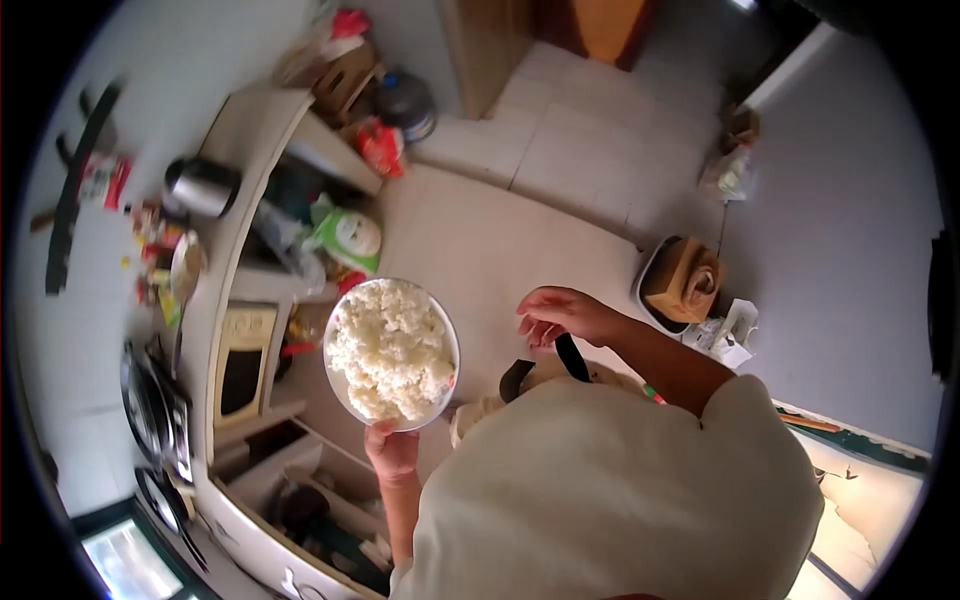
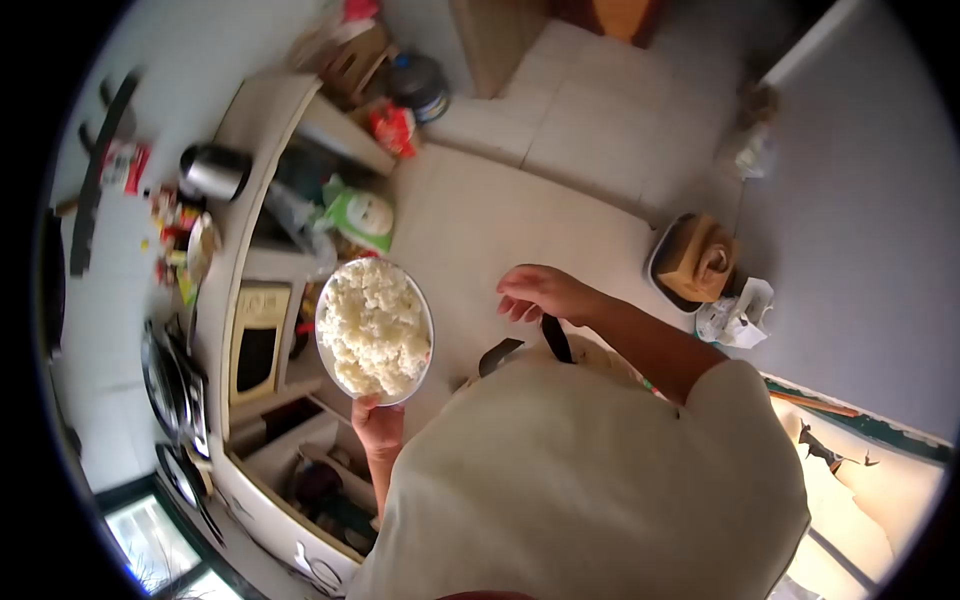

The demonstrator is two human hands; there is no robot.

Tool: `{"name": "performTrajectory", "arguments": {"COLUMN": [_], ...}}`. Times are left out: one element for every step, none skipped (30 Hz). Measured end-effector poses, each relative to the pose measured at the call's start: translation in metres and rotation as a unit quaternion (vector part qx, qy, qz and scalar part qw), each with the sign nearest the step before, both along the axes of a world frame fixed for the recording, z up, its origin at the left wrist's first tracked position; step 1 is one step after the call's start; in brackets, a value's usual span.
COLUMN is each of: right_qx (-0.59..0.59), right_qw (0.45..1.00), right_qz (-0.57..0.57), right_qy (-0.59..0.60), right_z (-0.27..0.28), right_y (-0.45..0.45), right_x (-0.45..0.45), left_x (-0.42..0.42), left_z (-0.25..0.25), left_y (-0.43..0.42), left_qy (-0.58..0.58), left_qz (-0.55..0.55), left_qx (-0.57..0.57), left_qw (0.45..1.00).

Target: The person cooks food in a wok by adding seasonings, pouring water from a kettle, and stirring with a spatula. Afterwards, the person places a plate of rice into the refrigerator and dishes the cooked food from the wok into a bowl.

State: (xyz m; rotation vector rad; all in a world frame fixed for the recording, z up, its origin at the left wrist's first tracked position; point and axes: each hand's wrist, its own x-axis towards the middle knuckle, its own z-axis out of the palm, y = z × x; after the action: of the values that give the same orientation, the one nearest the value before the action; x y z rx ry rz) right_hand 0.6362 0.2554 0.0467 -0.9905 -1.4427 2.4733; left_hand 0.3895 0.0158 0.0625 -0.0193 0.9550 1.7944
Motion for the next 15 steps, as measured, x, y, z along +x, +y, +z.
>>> {"name": "performTrajectory", "arguments": {"right_qx": [-0.028, -0.038, -0.052, -0.033, -0.018, -0.002, 0.012, -0.012, -0.012, -0.010, 0.005, 0.018, 0.027, 0.042, 0.038], "right_qw": [0.999, 0.997, 0.993, 0.991, 0.989, 0.987, 0.985, 0.987, 0.985, 0.983, 0.980, 0.978, 0.975, 0.970, 0.970], "right_qz": [-0.019, -0.064, -0.103, -0.127, -0.145, -0.160, -0.174, -0.162, -0.174, -0.184, -0.199, -0.208, -0.219, -0.240, -0.237], "right_qy": [0.007, -0.002, -0.010, -0.001, 0.000, 0.001, 0.002, 0.007, 0.005, 0.004, 0.005, 0.013, 0.011, -0.009, -0.029], "right_z": [-0.002, 0.006, 0.013, 0.007, 0.005, 0.002, 0.000, -0.016, -0.014, -0.010, -0.006, -0.006, -0.005, -0.002, -0.012], "right_y": [-0.010, -0.020, -0.031, -0.037, -0.046, -0.053, -0.059, -0.069, -0.069, -0.070, -0.068, -0.071, -0.072, -0.073, -0.108], "right_x": [-0.004, 0.011, 0.021, 0.025, 0.026, 0.023, 0.020, 0.004, 0.006, 0.005, 0.003, 0.005, 0.009, 0.016, -0.002], "left_x": [-0.011, -0.017, -0.022, -0.027, -0.032, -0.036, -0.040, -0.049, -0.052, -0.056, -0.061, -0.065, -0.068, -0.070, -0.084], "left_z": [0.019, 0.023, 0.028, 0.027, 0.025, 0.022, 0.020, 0.020, 0.021, 0.020, 0.016, 0.014, 0.011, 0.013, 0.014], "left_y": [-0.007, -0.004, -0.004, -0.001, 0.001, 0.003, 0.006, -0.008, 0.004, 0.011, 0.021, 0.027, 0.034, 0.042, 0.001], "left_qy": [0.016, 0.017, 0.017, 0.021, 0.023, 0.026, 0.034, 0.035, 0.042, 0.049, 0.054, 0.059, 0.063, 0.077, 0.076], "left_qz": [-0.008, -0.039, -0.064, -0.083, -0.102, -0.119, -0.137, -0.133, -0.158, -0.178, -0.196, -0.214, -0.230, -0.265, -0.261], "left_qx": [-0.013, -0.008, -0.009, 0.006, 0.019, 0.032, 0.041, 0.014, 0.021, 0.026, 0.043, 0.060, 0.079, 0.086, 0.090], "left_qw": [1.000, 0.999, 0.998, 0.996, 0.994, 0.992, 0.989, 0.990, 0.986, 0.982, 0.978, 0.973, 0.968, 0.957, 0.958]}}
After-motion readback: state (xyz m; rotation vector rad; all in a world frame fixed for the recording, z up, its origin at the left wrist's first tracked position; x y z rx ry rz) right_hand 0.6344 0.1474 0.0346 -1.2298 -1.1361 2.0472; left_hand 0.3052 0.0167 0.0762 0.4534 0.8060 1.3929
